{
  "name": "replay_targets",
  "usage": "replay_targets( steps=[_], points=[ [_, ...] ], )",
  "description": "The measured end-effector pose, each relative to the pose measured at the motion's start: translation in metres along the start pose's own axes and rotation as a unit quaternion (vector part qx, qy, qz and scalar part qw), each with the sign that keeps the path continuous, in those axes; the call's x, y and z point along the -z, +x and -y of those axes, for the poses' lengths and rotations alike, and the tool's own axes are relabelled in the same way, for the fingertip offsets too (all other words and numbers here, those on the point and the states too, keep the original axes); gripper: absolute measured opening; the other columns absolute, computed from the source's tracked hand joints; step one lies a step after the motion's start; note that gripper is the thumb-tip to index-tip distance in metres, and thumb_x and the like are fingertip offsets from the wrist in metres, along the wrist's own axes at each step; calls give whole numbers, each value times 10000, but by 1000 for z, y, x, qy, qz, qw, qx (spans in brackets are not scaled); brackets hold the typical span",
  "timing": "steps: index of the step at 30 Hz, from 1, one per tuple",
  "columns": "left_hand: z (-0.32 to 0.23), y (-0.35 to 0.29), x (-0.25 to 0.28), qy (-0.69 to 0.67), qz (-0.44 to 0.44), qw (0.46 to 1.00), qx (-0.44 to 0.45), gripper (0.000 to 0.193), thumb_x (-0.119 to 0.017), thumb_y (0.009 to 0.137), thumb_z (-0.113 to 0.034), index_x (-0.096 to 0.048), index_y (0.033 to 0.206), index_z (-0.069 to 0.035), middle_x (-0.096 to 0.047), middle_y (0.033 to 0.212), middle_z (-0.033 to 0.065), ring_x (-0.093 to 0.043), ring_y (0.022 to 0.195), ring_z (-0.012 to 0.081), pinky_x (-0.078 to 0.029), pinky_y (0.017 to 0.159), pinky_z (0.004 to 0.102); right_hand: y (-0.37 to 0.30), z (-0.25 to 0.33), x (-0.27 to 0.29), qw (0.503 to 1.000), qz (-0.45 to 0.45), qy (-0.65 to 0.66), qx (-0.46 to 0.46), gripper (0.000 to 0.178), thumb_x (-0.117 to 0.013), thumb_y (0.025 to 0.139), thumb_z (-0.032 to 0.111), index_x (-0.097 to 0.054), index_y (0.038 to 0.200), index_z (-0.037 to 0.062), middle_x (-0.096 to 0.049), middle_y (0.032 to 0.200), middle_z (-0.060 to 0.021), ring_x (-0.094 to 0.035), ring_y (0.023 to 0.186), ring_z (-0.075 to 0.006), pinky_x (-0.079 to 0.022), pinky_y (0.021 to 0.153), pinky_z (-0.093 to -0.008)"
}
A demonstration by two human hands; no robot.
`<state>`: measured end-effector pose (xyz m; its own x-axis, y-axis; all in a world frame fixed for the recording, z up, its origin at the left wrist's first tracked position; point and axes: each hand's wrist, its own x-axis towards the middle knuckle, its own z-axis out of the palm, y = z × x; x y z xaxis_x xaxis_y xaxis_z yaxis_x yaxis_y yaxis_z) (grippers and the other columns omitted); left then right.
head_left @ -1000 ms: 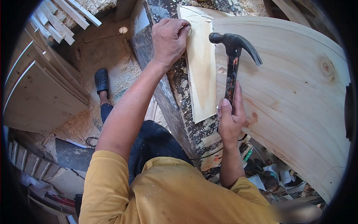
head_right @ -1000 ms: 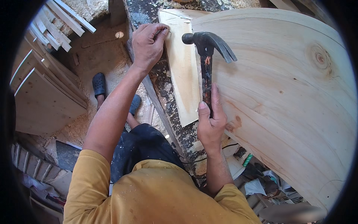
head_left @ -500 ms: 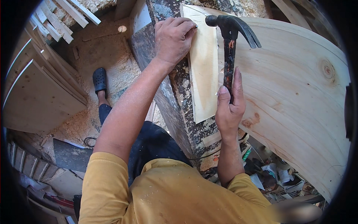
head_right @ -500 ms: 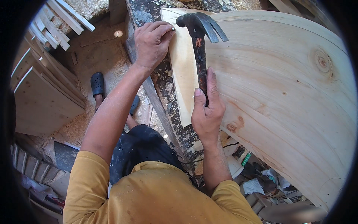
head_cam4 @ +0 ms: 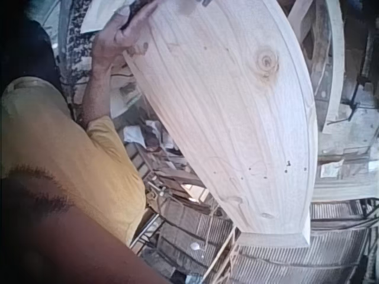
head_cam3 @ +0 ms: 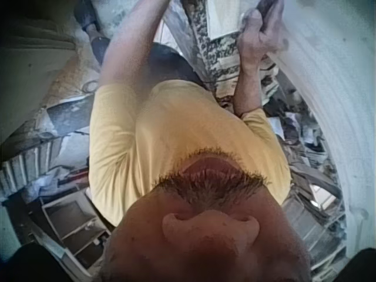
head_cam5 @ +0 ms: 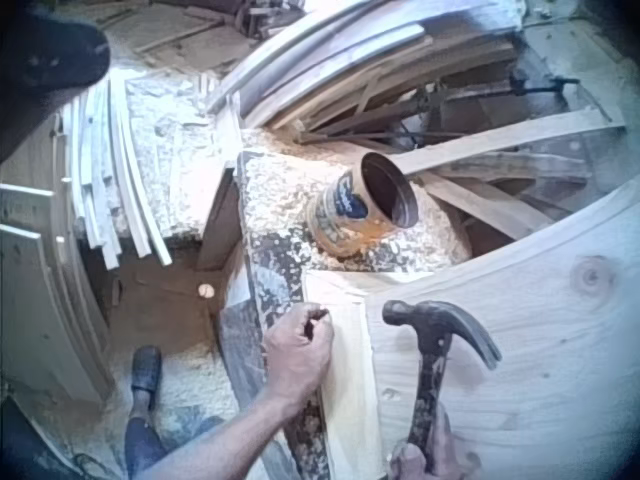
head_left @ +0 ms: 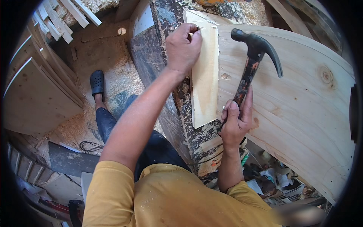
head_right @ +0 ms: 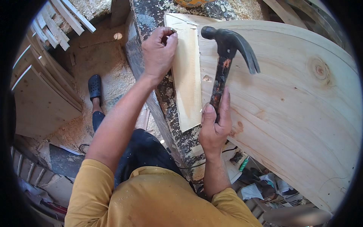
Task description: Apply glue to a wooden board and hammer it onto the frame of a wooden cabinet.
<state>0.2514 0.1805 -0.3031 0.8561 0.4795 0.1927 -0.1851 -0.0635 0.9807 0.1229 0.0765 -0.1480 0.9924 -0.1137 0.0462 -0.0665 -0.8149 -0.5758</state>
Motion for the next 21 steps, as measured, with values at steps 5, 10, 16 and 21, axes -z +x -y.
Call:
replay_targets(
  steps=[5, 10, 16, 21],
  points=[
    [-30, -18, -37, -201, -121, 944, 232, 74, -634, 829, -66, -637, 883, -16, -628, 749, 4, -567, 602, 50, -472, 532, 204, 1, 15, 16, 991, 4, 125, -44, 573, -506, 933, 79, -257, 1444, 15, -513, 764, -20, -390, 552, -33, -333, 473, -168],
    [-29, -18, -52, -288, -186, 896, 283, 135, -612, 853, -59, -663, 955, 13, -649, 822, 47, -584, 575, 71, -508, 507, 213, 10, 40, 49, 991, 41, 123, -43, 600, -512, 932, 91, -225, 1455, 26, -534, 772, -32, -423, 556, -48, -370, 488, -175],
    [-23, -14, -62, -180, -215, 929, 241, 111, -638, 779, -71, -688, 859, -11, -664, 937, 123, -653, 820, 245, -518, 724, 324, 20, 72, 87, 997, 65, 44, -7, 583, -522, 940, 124, -252, 1452, 53, -541, 785, -63, -442, 541, -73, -380, 487, -189],
    [-24, -12, -62, -151, -218, 930, 254, 106, -645, 774, -104, -697, 847, -48, -657, 953, 103, -644, 850, 258, -508, 761, 331, 29, 116, 121, 982, 104, -138, 79, 557, -484, 934, 69, -267, 1447, 40, -546, 757, -32, -408, 516, -34, -334, 472, -159]
  ],
)
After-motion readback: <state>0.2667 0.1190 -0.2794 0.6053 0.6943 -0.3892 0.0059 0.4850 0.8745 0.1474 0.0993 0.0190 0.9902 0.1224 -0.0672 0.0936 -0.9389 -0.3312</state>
